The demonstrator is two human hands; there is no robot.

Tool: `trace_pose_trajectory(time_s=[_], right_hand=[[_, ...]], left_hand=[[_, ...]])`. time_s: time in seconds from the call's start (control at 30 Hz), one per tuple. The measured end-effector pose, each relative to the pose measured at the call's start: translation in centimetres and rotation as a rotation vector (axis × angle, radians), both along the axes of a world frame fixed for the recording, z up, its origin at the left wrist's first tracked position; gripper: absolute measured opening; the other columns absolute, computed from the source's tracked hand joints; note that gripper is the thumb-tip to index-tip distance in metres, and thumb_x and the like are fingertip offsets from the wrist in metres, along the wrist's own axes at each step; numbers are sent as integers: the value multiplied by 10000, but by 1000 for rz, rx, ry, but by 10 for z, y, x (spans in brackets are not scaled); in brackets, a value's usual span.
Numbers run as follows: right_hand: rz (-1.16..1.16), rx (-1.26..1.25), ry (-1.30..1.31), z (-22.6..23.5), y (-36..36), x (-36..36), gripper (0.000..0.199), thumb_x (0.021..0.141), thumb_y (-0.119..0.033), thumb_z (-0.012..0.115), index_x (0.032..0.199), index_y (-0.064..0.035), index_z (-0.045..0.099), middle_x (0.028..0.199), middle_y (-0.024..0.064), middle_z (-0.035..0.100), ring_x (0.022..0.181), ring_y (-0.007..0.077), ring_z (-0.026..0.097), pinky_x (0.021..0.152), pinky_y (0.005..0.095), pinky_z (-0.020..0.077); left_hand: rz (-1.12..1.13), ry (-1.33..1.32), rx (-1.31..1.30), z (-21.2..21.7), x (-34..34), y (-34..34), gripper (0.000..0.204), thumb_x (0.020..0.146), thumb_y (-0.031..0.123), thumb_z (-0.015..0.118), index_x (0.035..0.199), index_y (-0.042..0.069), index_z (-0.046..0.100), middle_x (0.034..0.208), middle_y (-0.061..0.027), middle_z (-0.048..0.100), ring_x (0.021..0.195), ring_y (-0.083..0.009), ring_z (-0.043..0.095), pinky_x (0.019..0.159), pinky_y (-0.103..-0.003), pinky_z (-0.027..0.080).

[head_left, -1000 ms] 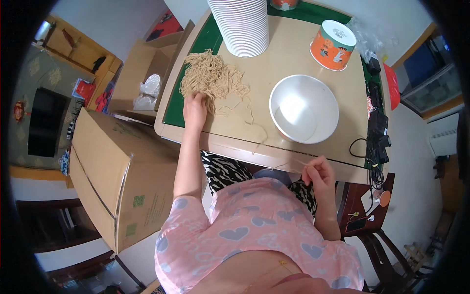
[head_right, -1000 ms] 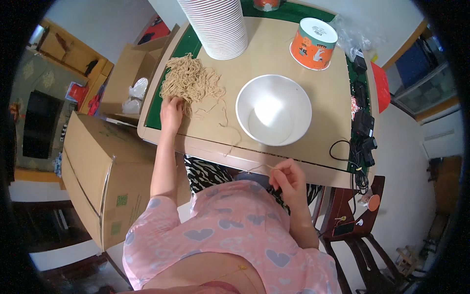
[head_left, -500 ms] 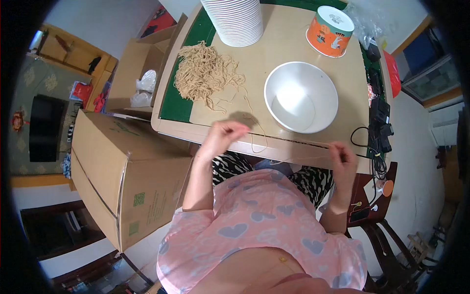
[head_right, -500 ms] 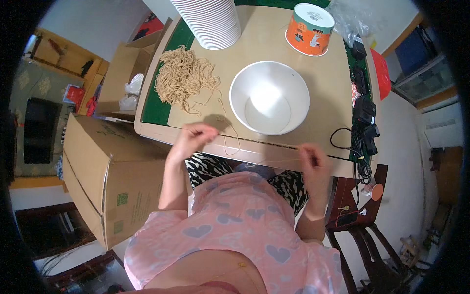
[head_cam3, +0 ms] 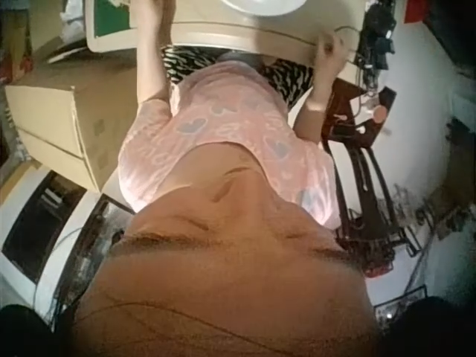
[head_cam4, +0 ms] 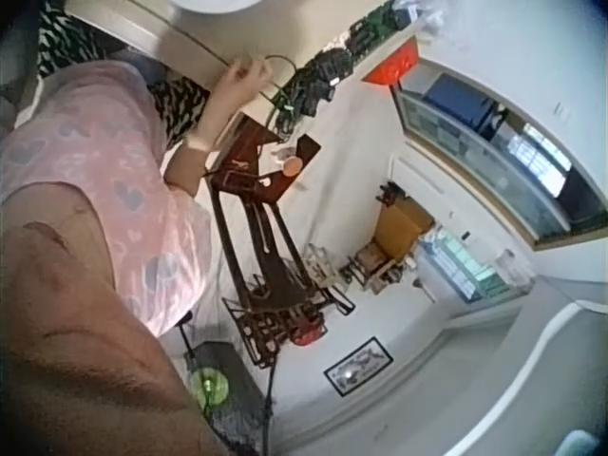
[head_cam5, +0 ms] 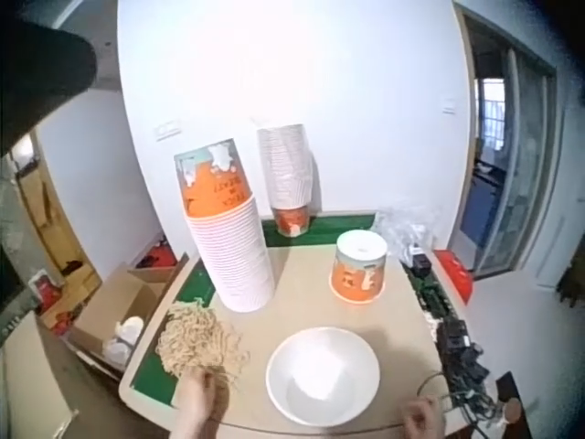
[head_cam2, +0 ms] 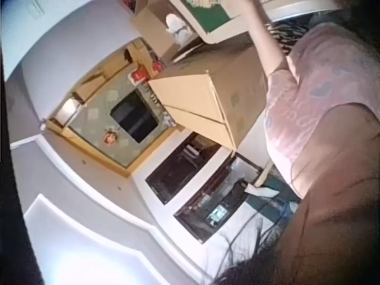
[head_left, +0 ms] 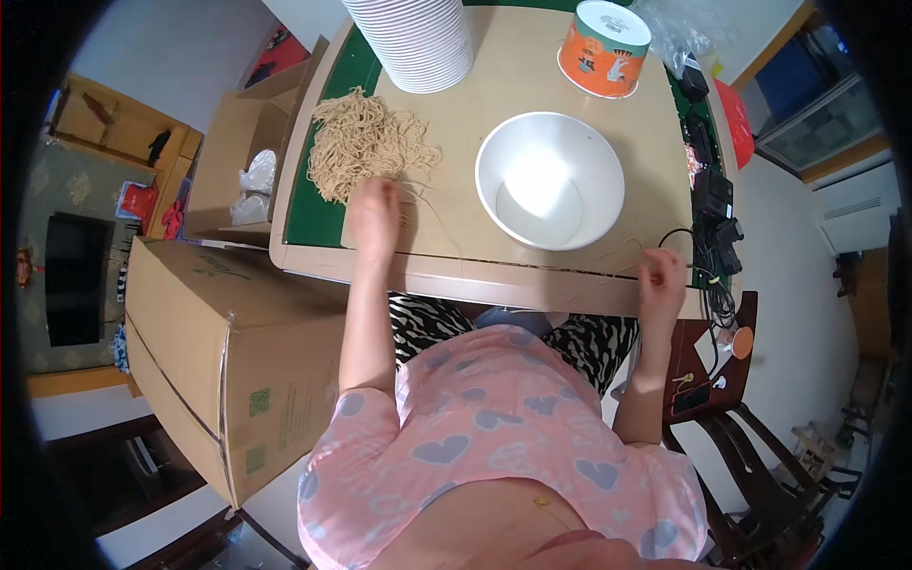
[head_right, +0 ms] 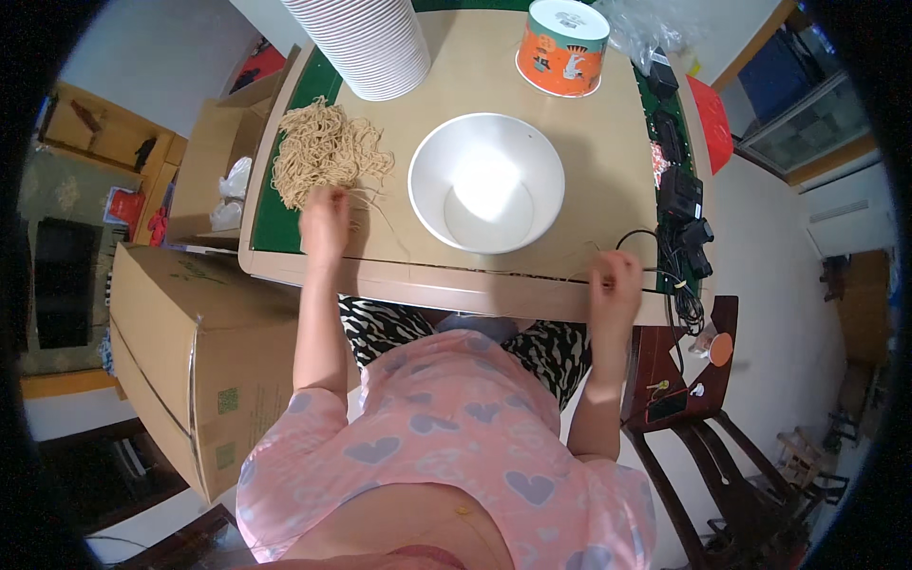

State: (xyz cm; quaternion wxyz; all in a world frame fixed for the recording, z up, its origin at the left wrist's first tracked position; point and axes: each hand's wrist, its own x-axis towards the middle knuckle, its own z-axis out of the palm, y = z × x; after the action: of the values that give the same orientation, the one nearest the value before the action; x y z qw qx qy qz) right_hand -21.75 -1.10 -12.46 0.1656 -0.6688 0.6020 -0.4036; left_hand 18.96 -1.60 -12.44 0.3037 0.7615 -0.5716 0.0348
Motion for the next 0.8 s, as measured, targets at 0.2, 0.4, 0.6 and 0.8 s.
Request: trace_pose_trajectory(time_s=[0.2,0.4,0.6,0.8], right_hand=[[346,188,-31,-14,5,53,77,777,-68,668,853,-63,655,895,106,577,870,285,567,749,378,467],[403,73,148,-17,-4,67,99,760,-105,663,847,-68,633,911,110,585,916,314,540,829,430,413],[287,68,-186,-22,2,65,57,889,-61,563,931,-34,536,829,83,562,793,236,556,752,352,445],[303,268,-874,3,6,66,106,941,-16,503,1047,-26,505,871,44,615,732,90,549,681,219,458]], left_hand=[[-256,34,-103,53,-23,8,364,756,19,687,1106,89,620,1084,-134,573,1048,-314,546,897,-401,457],[-610,-147,-14,109,-92,22,399,669,4,720,1049,101,644,1310,-132,494,1269,-370,421,1038,-465,384],[-776,-67,78,115,-95,10,178,725,17,699,886,56,635,986,-111,642,1078,-299,587,1033,-469,387],[-742,317,112,112,-109,-1,81,777,59,667,850,42,638,795,-112,627,800,-316,615,801,-414,483]])
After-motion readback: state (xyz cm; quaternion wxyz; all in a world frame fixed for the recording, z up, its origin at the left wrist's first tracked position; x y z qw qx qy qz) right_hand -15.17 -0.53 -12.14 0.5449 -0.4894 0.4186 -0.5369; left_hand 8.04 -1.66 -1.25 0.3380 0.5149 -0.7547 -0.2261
